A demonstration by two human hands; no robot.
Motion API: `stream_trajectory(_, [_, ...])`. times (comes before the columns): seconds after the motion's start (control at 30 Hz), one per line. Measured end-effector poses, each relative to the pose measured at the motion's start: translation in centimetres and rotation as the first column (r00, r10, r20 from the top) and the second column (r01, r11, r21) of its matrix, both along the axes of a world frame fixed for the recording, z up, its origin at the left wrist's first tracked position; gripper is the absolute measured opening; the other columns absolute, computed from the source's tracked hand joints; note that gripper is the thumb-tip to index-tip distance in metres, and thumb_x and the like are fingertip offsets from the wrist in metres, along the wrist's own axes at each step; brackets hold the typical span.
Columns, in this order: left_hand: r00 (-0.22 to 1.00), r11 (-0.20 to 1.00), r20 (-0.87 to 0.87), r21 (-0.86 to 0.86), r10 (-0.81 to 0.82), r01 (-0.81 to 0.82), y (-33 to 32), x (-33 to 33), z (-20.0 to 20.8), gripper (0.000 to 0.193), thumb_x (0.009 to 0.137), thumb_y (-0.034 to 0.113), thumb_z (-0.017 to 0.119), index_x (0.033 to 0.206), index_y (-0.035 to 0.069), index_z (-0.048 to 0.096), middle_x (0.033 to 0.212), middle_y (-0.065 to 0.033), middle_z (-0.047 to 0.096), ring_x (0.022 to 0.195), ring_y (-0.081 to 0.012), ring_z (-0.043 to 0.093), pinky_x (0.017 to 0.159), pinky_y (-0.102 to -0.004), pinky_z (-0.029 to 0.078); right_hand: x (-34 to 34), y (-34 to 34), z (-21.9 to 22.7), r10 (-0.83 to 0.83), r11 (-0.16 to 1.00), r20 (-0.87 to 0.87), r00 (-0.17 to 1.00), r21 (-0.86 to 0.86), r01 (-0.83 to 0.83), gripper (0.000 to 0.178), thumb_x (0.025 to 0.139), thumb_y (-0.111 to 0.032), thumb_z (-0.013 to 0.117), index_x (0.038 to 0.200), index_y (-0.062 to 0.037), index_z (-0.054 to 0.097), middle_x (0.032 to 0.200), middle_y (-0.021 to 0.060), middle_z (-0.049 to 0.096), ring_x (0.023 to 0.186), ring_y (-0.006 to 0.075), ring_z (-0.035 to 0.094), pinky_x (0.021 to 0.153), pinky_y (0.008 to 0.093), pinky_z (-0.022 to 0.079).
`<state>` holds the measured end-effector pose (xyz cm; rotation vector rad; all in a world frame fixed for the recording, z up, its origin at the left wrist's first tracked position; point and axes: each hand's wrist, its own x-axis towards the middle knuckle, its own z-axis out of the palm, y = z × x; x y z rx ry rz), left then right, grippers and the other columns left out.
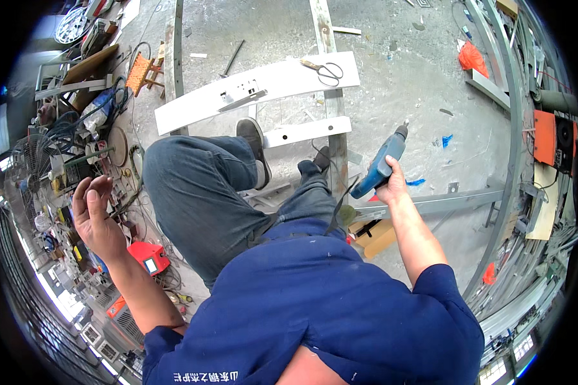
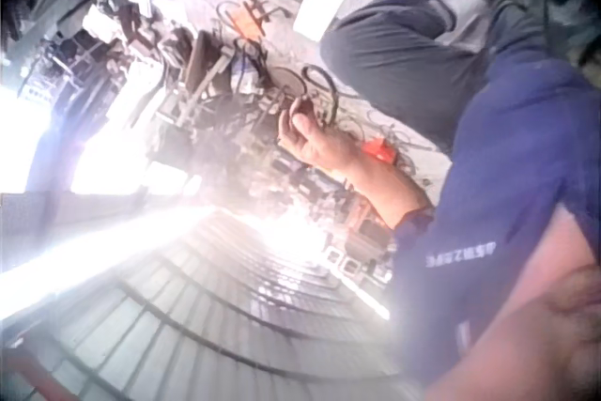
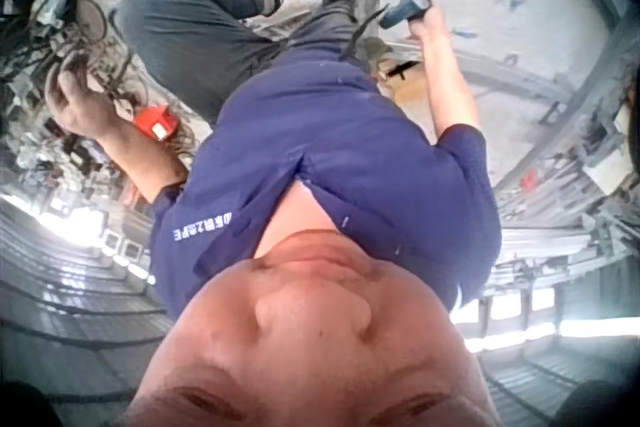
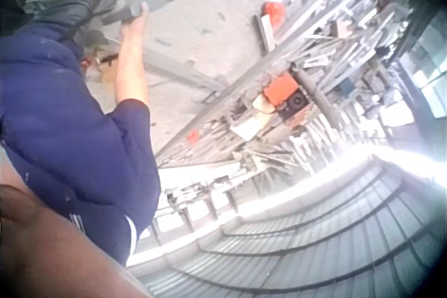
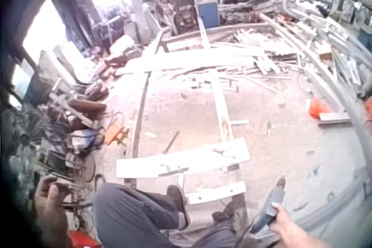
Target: The person uses a corded drill to make holes in a long, flat metal bar resting on a workbench. They periodically stop to adjust the drill bit with pliers and reposition the metal bar before continuing to drill additional holes.
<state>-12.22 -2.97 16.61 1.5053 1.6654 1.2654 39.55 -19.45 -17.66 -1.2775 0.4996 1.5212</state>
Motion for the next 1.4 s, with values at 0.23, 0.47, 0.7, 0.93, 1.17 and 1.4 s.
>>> stream_trajectory(0.23, [0.996, 0.993, -0.017, -0.085, -0.089, 0.087, 2.6, 2.3, -5.2, 0.027, 0.102, 0.011, 0.060, 0.123, -0.006, 0.059, 0.112, -0.0168, 0.071, 0.104, -0.0233, 0.068, 0.101, -0.0395, 0.052, -0.1, -1.8, -0.4, 0.043, 0.996, 0.033, 0.999, -0.073, -0.041, 0.062, 0.077, -0.038, 0.081, 0.124, -0.0046, 0.057, 0.104, 0.0128, 0.066, 0.098, 0.0284, 0.064, 0.095, 0.0457, 0.051])
stream_trajectory(0.47, [0.993, 0.993, -0.003, -0.013, -0.121, 0.121, 4.1, 2.4, -6.4, 0.028, 0.102, 0.011, 0.062, 0.123, -0.006, 0.059, 0.112, -0.0171, 0.071, 0.105, -0.0240, 0.069, 0.101, -0.0410, 0.052, 0.7, -3.2, 0.9, 0.119, 0.990, 0.037, 0.992, -0.086, -0.115, 0.062, 0.079, -0.038, 0.080, 0.126, -0.0048, 0.057, 0.106, 0.0138, 0.066, 0.100, 0.0305, 0.064, 0.094, 0.0493, 0.051])
stream_trajectory(0.7, [0.998, 0.999, -0.058, -0.038, 0.030, -0.032, 4.1, -4.4, -4.4, 0.028, 0.104, 0.015, 0.058, 0.123, -0.005, 0.060, 0.114, -0.0166, 0.070, 0.106, -0.0238, 0.069, 0.100, -0.0387, 0.054, 1.8, -3.0, 1.0, 0.128, 0.986, 0.025, 0.992, -0.107, -0.124, 0.064, 0.078, -0.039, 0.080, 0.128, -0.0059, 0.056, 0.111, 0.0148, 0.066, 0.102, 0.0307, 0.063, 0.097, 0.0499, 0.050])
stream_trajectory(0.93, [0.999, 0.983, 0.049, -0.181, 0.020, -0.011, 10.8, -3.0, -6.8, 0.028, 0.102, 0.018, 0.062, 0.121, -0.003, 0.064, 0.110, -0.0150, 0.072, 0.103, -0.0212, 0.069, 0.095, -0.0343, 0.055, 1.6, -3.7, 2.0, 0.089, 0.994, 0.034, 0.995, -0.074, -0.086, 0.060, 0.080, -0.042, 0.076, 0.124, -0.0078, 0.055, 0.107, 0.0102, 0.063, 0.100, 0.0283, 0.061, 0.092, 0.0486, 0.050])
stream_trajectory(1.17, [0.984, 0.741, -0.093, -0.669, -0.152, 0.051, 15.4, 0.1, -21.9, 0.050, 0.094, 0.033, 0.073, 0.126, -0.004, 0.062, 0.105, -0.0116, 0.072, 0.096, -0.0163, 0.068, 0.089, -0.0290, 0.053, 0.1, -6.5, 1.9, -0.059, 0.992, 0.024, 0.998, -0.114, 0.062, 0.062, 0.084, -0.039, 0.071, 0.132, -0.0058, 0.052, 0.115, 0.0087, 0.062, 0.108, 0.0258, 0.059, 0.100, 0.0445, 0.045])
stream_trajectory(1.4, [0.767, 0.019, -0.180, -0.970, 0.615, -0.243, 6.1, -2.4, -44.3, 0.108, 0.080, 0.070, 0.071, 0.158, 0.006, 0.032, 0.165, -0.0271, 0.018, 0.151, -0.0485, 0.016, 0.115, -0.0706, 0.016, -3.4, -8.4, 1.4, -0.083, 0.975, 0.153, 0.985, -0.194, 0.112, 0.060, 0.085, -0.046, 0.071, 0.128, -0.0072, 0.058, 0.115, 0.0134, 0.067, 0.104, 0.0293, 0.064, 0.093, 0.0516, 0.053])
